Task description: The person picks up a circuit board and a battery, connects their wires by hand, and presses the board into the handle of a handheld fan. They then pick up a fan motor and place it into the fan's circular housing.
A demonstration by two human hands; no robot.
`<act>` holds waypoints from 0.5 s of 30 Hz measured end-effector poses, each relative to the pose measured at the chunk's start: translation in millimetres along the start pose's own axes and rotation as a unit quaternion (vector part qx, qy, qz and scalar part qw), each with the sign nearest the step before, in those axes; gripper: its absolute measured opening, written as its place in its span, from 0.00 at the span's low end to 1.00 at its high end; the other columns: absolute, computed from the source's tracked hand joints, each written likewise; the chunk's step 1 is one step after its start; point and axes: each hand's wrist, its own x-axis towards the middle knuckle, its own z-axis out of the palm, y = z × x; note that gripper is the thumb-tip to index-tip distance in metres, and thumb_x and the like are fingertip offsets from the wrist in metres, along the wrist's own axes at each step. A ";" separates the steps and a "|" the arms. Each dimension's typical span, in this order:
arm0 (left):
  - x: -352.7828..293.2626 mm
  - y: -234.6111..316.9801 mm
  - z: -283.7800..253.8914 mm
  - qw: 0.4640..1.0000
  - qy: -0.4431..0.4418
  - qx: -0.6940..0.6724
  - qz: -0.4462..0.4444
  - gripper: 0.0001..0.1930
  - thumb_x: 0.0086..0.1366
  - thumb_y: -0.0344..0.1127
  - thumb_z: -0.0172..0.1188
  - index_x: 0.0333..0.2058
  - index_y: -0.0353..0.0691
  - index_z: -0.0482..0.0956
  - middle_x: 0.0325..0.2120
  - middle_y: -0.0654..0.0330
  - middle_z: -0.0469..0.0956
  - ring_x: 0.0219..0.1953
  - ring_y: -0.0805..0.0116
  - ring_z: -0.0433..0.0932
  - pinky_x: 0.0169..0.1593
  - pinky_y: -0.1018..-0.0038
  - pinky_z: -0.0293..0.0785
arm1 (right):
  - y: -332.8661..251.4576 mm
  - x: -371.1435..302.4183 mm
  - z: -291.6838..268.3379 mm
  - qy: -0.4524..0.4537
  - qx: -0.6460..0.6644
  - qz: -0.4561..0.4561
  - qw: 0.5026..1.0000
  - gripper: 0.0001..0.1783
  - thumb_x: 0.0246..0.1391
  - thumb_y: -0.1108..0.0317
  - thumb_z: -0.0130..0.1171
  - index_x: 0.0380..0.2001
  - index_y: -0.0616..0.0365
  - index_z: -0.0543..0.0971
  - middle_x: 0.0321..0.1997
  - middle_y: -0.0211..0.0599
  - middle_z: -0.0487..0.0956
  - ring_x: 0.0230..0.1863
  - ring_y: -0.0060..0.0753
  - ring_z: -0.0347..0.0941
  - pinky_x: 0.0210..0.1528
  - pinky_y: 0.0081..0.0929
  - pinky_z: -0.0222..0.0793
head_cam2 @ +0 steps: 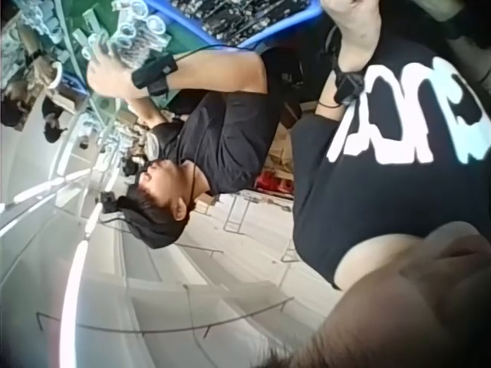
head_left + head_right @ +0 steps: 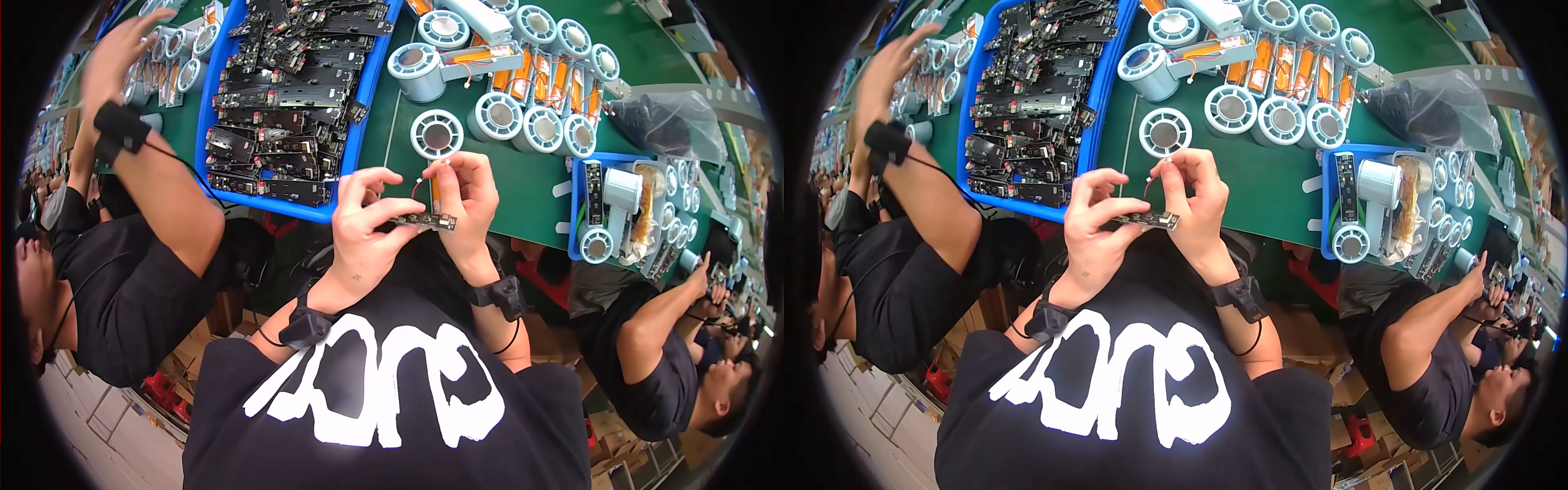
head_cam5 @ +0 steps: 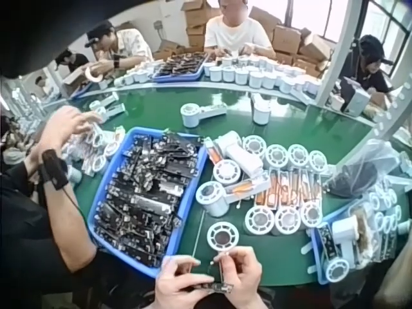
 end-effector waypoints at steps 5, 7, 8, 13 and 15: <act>-6.3 5.3 2.8 0.998 -0.054 -0.020 -0.019 0.17 0.55 0.24 0.72 0.44 0.35 0.81 0.36 0.54 0.80 0.30 0.61 0.77 0.35 0.69 0.74 | 4.1 2.1 1.0 0.012 -0.012 -0.013 1.000 0.03 0.70 0.73 0.52 0.42 0.60 0.71 0.36 0.36 0.81 0.30 0.16 0.74 0.32 0.15 0.70; -12.0 6.9 3.5 0.995 -0.061 -0.055 -0.060 0.16 0.57 0.24 0.70 0.45 0.35 0.79 0.35 0.54 0.79 0.28 0.63 0.76 0.34 0.70 0.74 | 3.5 -0.1 1.5 0.018 -0.017 -0.016 1.000 0.03 0.70 0.73 0.52 0.42 0.60 0.70 0.35 0.36 0.81 0.28 0.15 0.73 0.31 0.14 0.69; -14.5 6.2 3.5 0.988 -0.071 -0.088 -0.103 0.16 0.60 0.24 0.68 0.46 0.35 0.78 0.33 0.54 0.79 0.27 0.64 0.75 0.34 0.71 0.73 | 2.8 -1.3 3.2 0.031 0.012 -0.008 0.999 0.02 0.70 0.73 0.52 0.42 0.60 0.70 0.35 0.36 0.81 0.27 0.14 0.71 0.29 0.13 0.67; -14.8 -13.8 16.5 0.968 -0.026 -0.175 -0.177 0.20 0.73 0.31 0.58 0.60 0.35 0.69 0.32 0.64 0.73 0.26 0.78 0.66 0.31 0.80 0.66 | 6.4 -8.8 14.5 0.093 0.115 0.005 0.989 0.02 0.71 0.73 0.51 0.42 0.59 0.69 0.35 0.36 0.81 0.22 0.10 0.65 0.25 0.12 0.61; -14.0 -18.7 16.4 0.956 -0.030 -0.224 -0.188 0.19 0.74 0.33 0.56 0.61 0.35 0.68 0.33 0.64 0.72 0.27 0.79 0.66 0.31 0.80 0.65 | 7.5 -12.3 16.7 0.111 0.139 0.002 0.984 0.02 0.71 0.73 0.50 0.42 0.58 0.68 0.35 0.37 0.81 0.21 0.10 0.63 0.24 0.12 0.60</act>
